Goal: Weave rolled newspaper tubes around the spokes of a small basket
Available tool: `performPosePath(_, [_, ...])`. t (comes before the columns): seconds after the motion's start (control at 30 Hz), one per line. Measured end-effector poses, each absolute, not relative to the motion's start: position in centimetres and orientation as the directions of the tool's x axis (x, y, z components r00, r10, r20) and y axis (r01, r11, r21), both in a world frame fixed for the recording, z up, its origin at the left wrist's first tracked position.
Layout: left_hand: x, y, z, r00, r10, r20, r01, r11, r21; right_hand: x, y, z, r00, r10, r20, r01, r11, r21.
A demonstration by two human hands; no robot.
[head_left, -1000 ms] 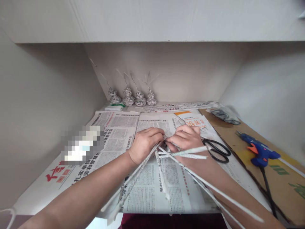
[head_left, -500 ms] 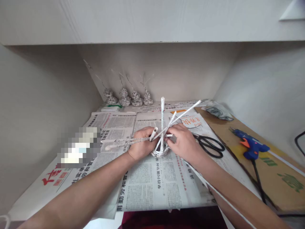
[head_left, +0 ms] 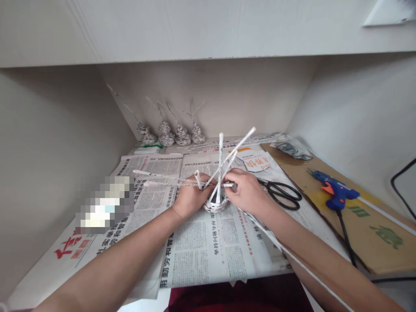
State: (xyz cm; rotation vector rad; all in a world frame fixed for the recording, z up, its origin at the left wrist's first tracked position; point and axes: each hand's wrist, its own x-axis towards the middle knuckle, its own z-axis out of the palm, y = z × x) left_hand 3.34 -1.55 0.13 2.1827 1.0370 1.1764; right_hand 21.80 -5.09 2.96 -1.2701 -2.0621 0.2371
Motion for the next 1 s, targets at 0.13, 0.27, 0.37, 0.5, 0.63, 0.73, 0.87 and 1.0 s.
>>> performPosePath(0.13, [3.4,-1.7,0.2,0.372,0.769,0.519,0.422,-0.638,0.644,22.1,-4.9,3.1,-0.248,0.876,0.413,0.720,0.452,-0.526])
performPosePath(0.27, [3.3,-1.4,0.3,0.326,0.779,0.536,0.430,-0.627,0.650,22.9,-4.4,3.0,-0.164,0.913,0.374,0.669,0.382,-0.638])
performPosePath(0.37, [3.1,-1.2,0.4,0.226,0.804,0.550,0.387,-0.592,0.707,23.6,-3.9,2.7,-0.073,0.932,0.355,0.623,0.321,-0.714])
performPosePath(0.5, [3.0,-0.9,0.4,0.156,0.820,0.551,0.356,-0.567,0.743,24.0,-3.5,2.5,-0.152,0.974,0.167,0.475,0.220,-0.852])
performPosePath(0.63, [3.1,-0.7,0.3,0.139,0.829,0.541,0.347,-0.553,0.758,23.7,-3.7,3.0,-0.230,0.966,0.118,0.298,0.186,-0.936])
performPosePath(0.73, [3.1,-0.8,0.3,0.163,0.821,0.547,0.364,-0.566,0.740,23.3,-3.9,3.4,-0.184,0.958,0.221,0.247,0.263,-0.933])
performPosePath(0.87, [3.0,-0.9,0.5,0.209,0.776,0.595,0.413,-0.622,0.665,22.7,-3.9,3.1,-0.118,0.961,0.250,0.242,0.272,-0.931])
performPosePath(1.0, [2.8,-1.1,0.5,0.295,0.726,0.621,0.481,-0.675,0.560,22.1,-4.2,2.5,-0.091,0.966,0.241,0.255,0.257,-0.932])
